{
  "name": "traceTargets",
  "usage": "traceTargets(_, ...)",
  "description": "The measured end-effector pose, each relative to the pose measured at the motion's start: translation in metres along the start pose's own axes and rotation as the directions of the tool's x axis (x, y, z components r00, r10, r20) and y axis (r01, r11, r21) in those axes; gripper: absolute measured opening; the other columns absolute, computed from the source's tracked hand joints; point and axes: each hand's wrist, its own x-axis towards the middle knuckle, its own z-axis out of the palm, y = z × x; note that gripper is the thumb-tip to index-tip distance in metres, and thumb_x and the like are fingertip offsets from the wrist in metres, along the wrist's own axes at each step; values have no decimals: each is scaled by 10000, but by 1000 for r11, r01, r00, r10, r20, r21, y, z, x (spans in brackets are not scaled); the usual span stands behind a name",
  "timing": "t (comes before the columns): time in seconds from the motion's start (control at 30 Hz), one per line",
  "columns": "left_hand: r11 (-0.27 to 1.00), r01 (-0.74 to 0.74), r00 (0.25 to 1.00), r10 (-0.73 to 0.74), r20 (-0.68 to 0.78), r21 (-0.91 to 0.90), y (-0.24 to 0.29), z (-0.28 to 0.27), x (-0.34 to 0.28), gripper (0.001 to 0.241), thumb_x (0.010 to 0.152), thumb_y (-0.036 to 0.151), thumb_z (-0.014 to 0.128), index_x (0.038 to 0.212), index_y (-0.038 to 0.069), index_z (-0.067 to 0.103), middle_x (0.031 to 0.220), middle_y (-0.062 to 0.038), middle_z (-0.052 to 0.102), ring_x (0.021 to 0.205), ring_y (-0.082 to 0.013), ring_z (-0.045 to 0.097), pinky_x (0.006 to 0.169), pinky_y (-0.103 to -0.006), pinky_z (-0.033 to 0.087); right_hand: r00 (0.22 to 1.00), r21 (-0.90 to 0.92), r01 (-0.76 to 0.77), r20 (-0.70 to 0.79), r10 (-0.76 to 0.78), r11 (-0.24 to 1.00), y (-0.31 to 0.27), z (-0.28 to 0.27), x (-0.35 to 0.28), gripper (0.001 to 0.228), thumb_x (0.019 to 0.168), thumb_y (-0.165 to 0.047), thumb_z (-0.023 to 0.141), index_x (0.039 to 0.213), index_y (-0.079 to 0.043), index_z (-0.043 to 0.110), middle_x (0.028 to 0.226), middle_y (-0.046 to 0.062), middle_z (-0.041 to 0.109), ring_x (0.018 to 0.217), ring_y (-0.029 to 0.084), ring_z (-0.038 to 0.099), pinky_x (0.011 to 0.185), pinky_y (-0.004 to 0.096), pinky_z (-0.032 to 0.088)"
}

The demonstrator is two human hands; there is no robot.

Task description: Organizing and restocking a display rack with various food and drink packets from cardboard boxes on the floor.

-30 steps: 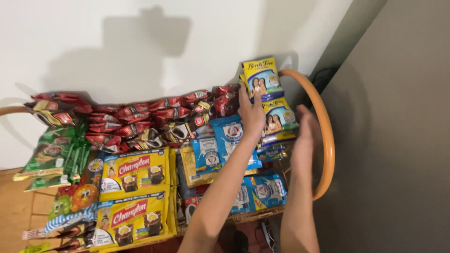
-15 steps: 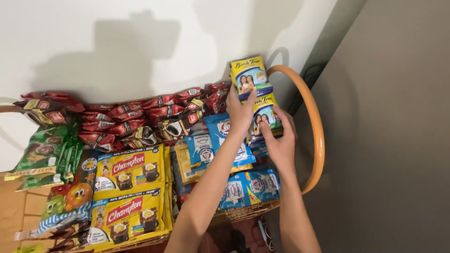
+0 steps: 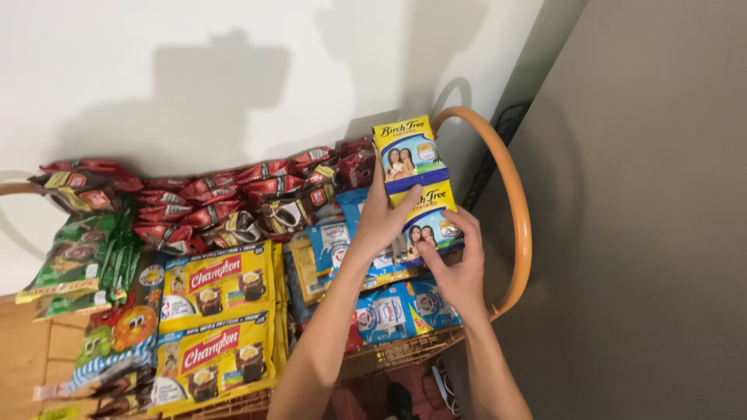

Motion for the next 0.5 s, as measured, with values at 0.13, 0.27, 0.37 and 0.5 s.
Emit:
traceTargets(0.13,990,54,998,-57,-22,-126,-16,-6,-1,858,923,192,710,1612,88,210,1346,-117,635,1168,-194,644,968,-340,542,955,353,-297,127,269,887,-16,-7,13,762,862,-72,800,1496,-78,377,1368,115,518,1223,247,581,1025,383,523)
traceTargets(0.27,717,154,971,-237,-30,-680,-43,-22,-6,693,913,175,691,1519,69,373,1282,-126,651,1095,-246,683,898,-401,583,962,642,-271,205,180,718,12,-12,31,778,968,-293,713,1558,-89,249,1386,122,502,1192,226,563,953,371,504)
traceTargets(0.37,630,185,962,-271,9,-755,-37,-31,-16,605,945,185,668,1488,54,435,1265,-153,662,1058,-266,693,862,-409,586,893,564,-433,162,421,703,40,-1,49,693,1061,-509,561,1525,-17,408,1229,153,618,1019,229,613,806,361,508)
traceTargets(0.5,570,177,973,-225,54,-803,-15,-39,-31,593,959,174,656,1498,62,438,1290,-144,653,1088,-240,697,900,-379,592,672,380,-739,353,651,557,44,15,95,773,941,-694,384,1441,-105,420,1046,120,734,833,237,667,679,360,484)
